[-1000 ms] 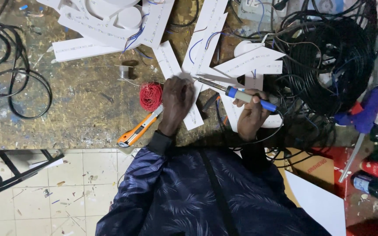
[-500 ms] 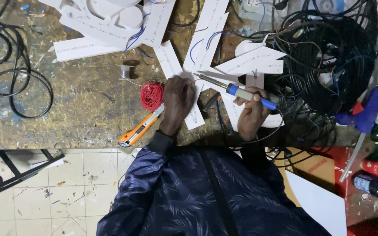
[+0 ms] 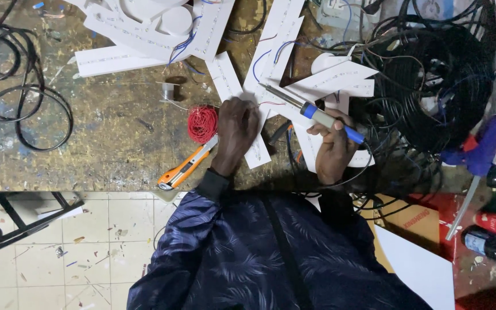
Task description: Soldering electrical wires to LED strips mounted inside plastic sign letters on a workbench.
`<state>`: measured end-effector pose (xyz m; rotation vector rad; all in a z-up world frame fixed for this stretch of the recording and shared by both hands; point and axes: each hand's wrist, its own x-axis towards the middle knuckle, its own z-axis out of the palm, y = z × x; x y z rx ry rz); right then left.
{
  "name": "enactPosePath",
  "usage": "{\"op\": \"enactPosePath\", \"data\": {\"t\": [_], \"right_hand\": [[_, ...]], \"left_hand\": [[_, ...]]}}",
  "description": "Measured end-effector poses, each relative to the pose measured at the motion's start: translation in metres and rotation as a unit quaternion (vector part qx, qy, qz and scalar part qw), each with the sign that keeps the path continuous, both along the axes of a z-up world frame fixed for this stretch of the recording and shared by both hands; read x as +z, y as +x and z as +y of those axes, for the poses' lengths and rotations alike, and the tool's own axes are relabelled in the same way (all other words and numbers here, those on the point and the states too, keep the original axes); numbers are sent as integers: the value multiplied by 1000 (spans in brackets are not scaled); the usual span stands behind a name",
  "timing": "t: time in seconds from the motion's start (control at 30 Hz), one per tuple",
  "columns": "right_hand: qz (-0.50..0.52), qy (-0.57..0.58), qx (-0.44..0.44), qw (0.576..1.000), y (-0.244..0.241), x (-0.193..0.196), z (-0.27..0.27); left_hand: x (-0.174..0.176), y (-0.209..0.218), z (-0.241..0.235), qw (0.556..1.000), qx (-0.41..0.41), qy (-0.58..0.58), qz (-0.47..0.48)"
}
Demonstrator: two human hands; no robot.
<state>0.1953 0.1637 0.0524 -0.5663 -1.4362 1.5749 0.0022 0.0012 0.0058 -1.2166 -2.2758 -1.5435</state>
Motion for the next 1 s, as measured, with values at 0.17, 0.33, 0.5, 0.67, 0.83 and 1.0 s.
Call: {"op": "enactPosePath", "data": {"t": [0.17,0.33,0.5,0.67,0.83,1.0], "right_hand": [[6,-7,36,999,-1,13,-4],[8,-8,94,996,-7,30,-15],[11,5,143,990,-16,28,-28],[27,37,168,985,-30,41,-43],[46,88,169,981,-40,49,-61],[49,125,162,978,-30,49,-76]], "left_hand": [[30,0,-10,999,-27,-6,-36],[78,8,-57,997,-44,-42,-53],[93,4,-119,986,-27,-164,2],[86,9,-165,930,-7,-356,-97],[92,16,-170,939,-8,-279,-202],[109,25,-150,893,11,58,-445]]}}
